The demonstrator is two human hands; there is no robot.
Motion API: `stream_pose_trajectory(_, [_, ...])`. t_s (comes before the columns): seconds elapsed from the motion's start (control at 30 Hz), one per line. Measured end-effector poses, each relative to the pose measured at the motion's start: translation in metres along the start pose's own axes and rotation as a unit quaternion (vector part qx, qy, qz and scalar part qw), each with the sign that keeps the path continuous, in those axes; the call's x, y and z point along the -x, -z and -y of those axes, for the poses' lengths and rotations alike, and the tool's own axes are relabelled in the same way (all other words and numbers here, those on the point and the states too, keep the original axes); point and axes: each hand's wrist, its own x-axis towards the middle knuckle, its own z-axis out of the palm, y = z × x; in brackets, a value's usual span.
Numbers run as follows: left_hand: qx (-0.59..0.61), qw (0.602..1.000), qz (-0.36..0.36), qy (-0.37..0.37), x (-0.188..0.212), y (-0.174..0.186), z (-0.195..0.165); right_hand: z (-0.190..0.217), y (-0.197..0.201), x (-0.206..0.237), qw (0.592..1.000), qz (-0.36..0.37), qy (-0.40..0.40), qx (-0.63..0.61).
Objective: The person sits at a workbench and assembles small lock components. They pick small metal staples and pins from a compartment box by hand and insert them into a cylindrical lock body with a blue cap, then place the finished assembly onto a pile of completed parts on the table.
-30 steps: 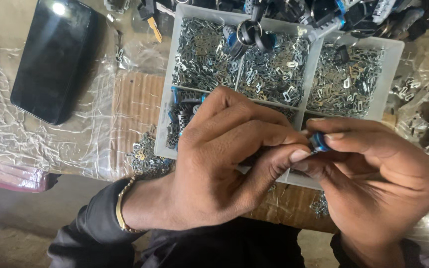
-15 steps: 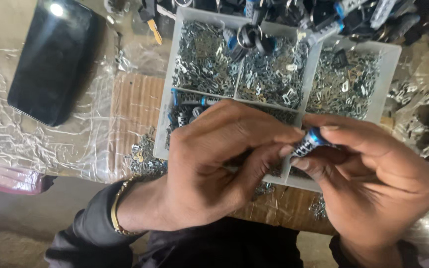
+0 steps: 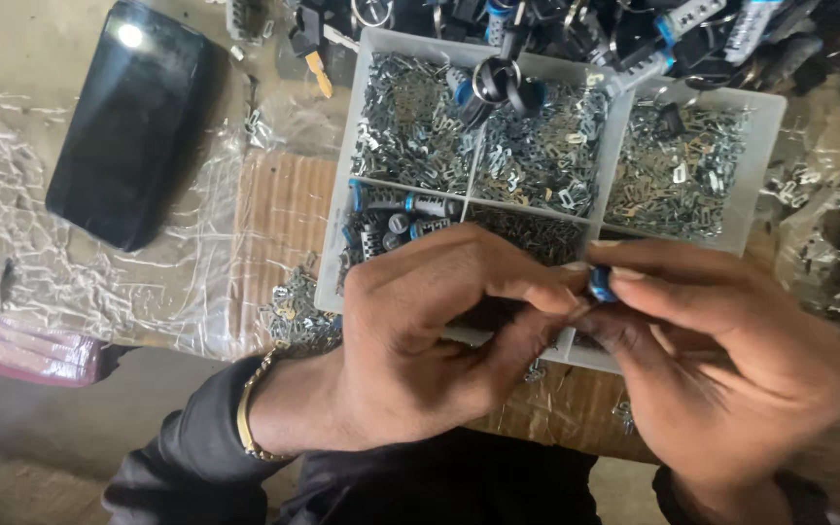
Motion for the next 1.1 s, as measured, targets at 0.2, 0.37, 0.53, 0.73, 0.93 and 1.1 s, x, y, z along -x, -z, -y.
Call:
stream_pose_trajectory(0.2, [0.098,0.994,-0.025,0.044,0.006,-0.006,0.004,0.0,-0.001,-0.004,0.989,-0.021,-0.077,-0.123])
stream_pose_trajectory(0.37, [0.026,0.999,-0.025,0.009,0.011,-0.007,0.008,0.0,0.0,-0.004,0.996,0.001,-0.051,-0.078])
stream_pose_trajectory(0.53, [0.028,0.999,-0.024,0.015,0.008,-0.005,0.007,-0.003,0.001,-0.002,0.997,0.005,-0.04,-0.061])
stream_pose_trajectory(0.73, [0.057,0.996,-0.054,0.04,-0.001,-0.006,0.005,-0.005,0.001,-0.002,0.993,0.005,-0.04,-0.111])
stream_pose_trajectory(0.93, [-0.014,0.999,-0.04,0.011,0.009,-0.009,0.005,-0.004,0.003,0.002,0.995,0.017,-0.038,-0.094])
stream_pose_trajectory(1.1, [-0.054,0.998,-0.009,0.009,0.009,-0.002,0.006,-0.01,0.004,0.003,0.999,0.031,0.015,-0.014])
